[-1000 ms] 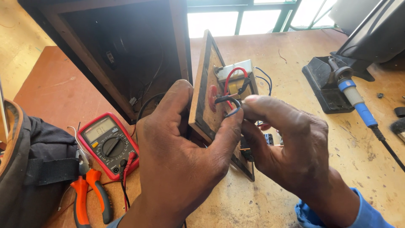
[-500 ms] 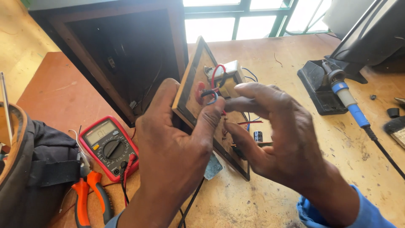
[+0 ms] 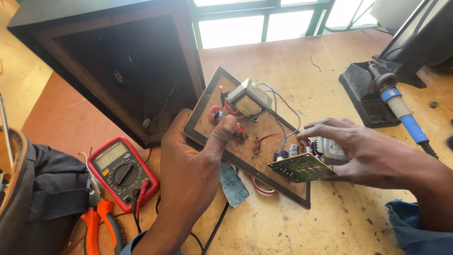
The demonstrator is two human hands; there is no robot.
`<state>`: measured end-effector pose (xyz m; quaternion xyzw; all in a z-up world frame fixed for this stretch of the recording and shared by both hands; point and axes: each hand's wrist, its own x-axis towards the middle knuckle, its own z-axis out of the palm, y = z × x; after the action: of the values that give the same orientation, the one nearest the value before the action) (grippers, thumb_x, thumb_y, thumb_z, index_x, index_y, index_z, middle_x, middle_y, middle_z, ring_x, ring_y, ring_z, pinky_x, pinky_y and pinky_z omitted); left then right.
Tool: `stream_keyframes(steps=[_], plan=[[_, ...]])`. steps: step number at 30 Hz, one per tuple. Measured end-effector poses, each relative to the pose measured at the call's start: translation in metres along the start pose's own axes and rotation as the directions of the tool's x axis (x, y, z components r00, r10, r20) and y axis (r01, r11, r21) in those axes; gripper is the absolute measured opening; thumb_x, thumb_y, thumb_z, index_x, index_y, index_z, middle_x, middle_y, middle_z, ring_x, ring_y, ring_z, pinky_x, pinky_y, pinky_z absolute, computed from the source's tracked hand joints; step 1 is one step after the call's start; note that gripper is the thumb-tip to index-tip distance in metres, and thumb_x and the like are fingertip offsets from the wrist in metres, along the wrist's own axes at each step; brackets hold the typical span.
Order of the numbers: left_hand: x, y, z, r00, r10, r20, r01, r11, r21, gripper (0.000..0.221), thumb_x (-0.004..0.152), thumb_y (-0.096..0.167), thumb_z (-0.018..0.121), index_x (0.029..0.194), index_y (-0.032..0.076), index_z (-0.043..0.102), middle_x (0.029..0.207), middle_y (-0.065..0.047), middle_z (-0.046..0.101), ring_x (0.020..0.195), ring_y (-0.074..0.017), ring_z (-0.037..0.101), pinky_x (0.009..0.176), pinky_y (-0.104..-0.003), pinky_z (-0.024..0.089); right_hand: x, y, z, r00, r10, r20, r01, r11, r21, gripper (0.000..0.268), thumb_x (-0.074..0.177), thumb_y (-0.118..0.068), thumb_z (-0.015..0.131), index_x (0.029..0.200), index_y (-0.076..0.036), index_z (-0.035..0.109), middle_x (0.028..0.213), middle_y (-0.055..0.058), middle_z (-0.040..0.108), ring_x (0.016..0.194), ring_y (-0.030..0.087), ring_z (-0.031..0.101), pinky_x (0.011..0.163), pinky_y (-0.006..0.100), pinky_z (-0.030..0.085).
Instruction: Repairing a speaker by soldering wires to its internal circuit board and transformer on a workbench.
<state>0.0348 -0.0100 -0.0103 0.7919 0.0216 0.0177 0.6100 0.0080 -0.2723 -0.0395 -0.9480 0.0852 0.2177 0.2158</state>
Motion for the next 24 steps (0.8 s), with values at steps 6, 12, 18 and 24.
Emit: stream_keyframes(steps=[6,12,18,24], plan=[[-0.011,-0.003,0.009,0.980,-0.199,-0.027,0.197,0.978,-0.073,0.026,0.079,0.034,0.076,0.096,0.014,0.077,0.085,0.002,0.082,0.079,-0.0112,0.073,0.083,-0.027,0.053,0.000,-0.001,-0.002,0.987,0.151,-0.061,-0.163,0.941,-0.298,0.052,0.087,-0.041,0.071,0.135,-0.054,0.057,0.137,-0.023,0.060,0.121,0.012,0.065,0.091,0.038,0.053],[-0.020,-0.018,0.021,0.917,-0.392,0.068,0.398,0.901,-0.170,0.031,0.080,0.025,0.075,0.105,0.009,0.079,0.095,-0.006,0.083,0.080,-0.0186,0.077,0.071,-0.033,0.066,0.009,0.020,-0.005,0.973,0.187,-0.135,-0.219,0.931,-0.291,0.060,0.086,-0.029,0.068,0.140,-0.052,0.053,0.148,-0.018,0.052,0.129,0.016,0.057,0.102,0.041,0.053],[-0.024,-0.029,0.027,0.854,-0.483,0.192,0.500,0.864,-0.051,0.027,0.084,0.026,0.075,0.103,0.007,0.073,0.086,-0.010,0.077,0.068,-0.0207,0.074,0.062,-0.031,0.063,0.012,0.033,-0.007,0.964,0.151,-0.217,-0.203,0.949,-0.240,0.060,0.085,-0.025,0.063,0.141,-0.044,0.054,0.151,-0.012,0.049,0.141,0.018,0.044,0.113,0.046,0.042],[-0.023,-0.028,0.008,0.880,-0.396,0.261,0.264,0.866,0.424,0.036,0.071,0.044,0.078,0.101,0.024,0.080,0.097,0.010,0.086,0.086,-0.0077,0.078,0.080,-0.025,0.056,0.024,0.039,0.002,0.966,0.028,-0.258,-0.095,0.962,-0.254,0.058,0.087,-0.031,0.067,0.143,-0.040,0.054,0.158,-0.006,0.044,0.147,0.026,0.038,0.121,0.049,0.032]])
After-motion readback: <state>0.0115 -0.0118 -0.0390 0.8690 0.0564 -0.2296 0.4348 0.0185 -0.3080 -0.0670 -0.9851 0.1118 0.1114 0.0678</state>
